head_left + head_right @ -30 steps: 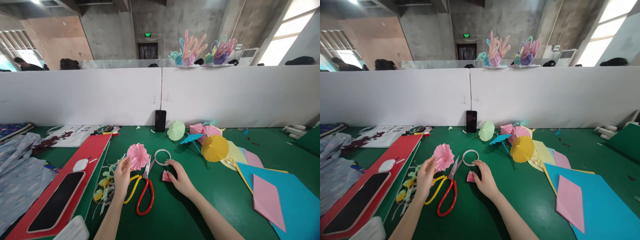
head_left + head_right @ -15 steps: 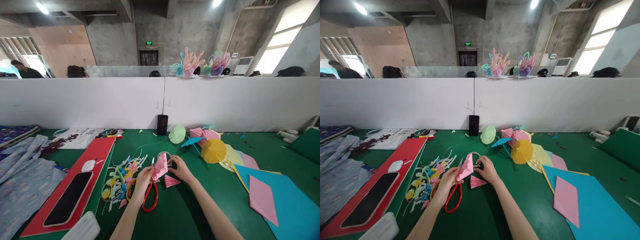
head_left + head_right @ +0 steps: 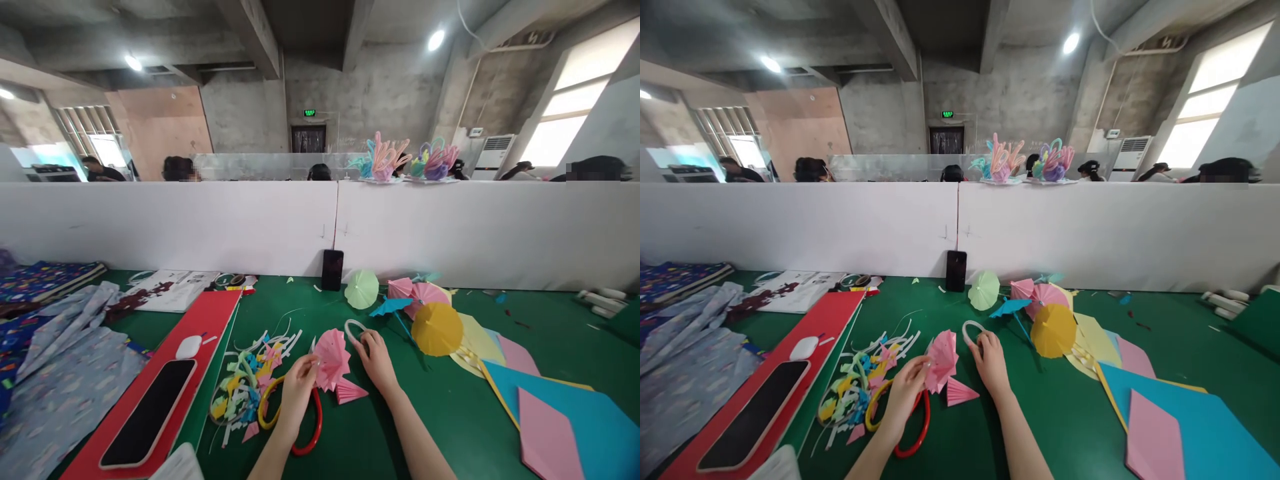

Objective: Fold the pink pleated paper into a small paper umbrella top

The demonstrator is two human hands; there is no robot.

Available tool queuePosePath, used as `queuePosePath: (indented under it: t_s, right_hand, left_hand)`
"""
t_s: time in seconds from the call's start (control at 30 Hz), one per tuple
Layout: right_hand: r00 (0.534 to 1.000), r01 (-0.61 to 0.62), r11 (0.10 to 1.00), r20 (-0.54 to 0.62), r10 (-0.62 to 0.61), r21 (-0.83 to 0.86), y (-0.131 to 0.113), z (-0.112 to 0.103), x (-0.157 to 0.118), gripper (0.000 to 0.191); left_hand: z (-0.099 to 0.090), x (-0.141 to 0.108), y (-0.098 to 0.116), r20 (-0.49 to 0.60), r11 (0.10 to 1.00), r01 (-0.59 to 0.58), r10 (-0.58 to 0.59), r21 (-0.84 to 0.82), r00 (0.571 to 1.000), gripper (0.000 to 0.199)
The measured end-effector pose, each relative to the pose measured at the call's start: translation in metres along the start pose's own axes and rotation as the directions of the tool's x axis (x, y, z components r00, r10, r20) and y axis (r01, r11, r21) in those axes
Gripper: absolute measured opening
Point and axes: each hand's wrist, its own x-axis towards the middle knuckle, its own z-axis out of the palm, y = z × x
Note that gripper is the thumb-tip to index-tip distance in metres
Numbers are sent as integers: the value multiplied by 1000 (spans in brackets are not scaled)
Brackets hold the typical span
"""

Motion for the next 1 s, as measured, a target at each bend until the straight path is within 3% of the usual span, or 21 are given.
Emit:
queuePosePath:
  t_s: [0.13,0.3,0.5,0.7,0.83,1.0]
  right_hand:
    - [981,-154,962,-82,176,224,3,-4,2,26]
    - [946,-270,804,-10,324,530,-2,1,8,26]
    - [932,-315,502,162,325,805,2,-13,23,27]
    - [921,-342,247,272,278,907,3,-34,27,33]
    - [916,-379,197,337,217,904,-18,-49,27,34]
    - [880,-466,277,474,44,840,-78,-78,31,33]
  left_hand:
    - [-4,2,2,-36,999,27,-26,24,999,50]
    - [-9,1,12,-61,993,-10,17,119,998,48]
    - [13,17,6,-37,964,-117,130,238,991,54]
    - [29,25,-13,-22,913,-228,250,339,968,52]
    - [27,22,-17,-28,895,-271,300,355,953,54]
    - [26,16,-12,-57,874,-326,370,361,927,49]
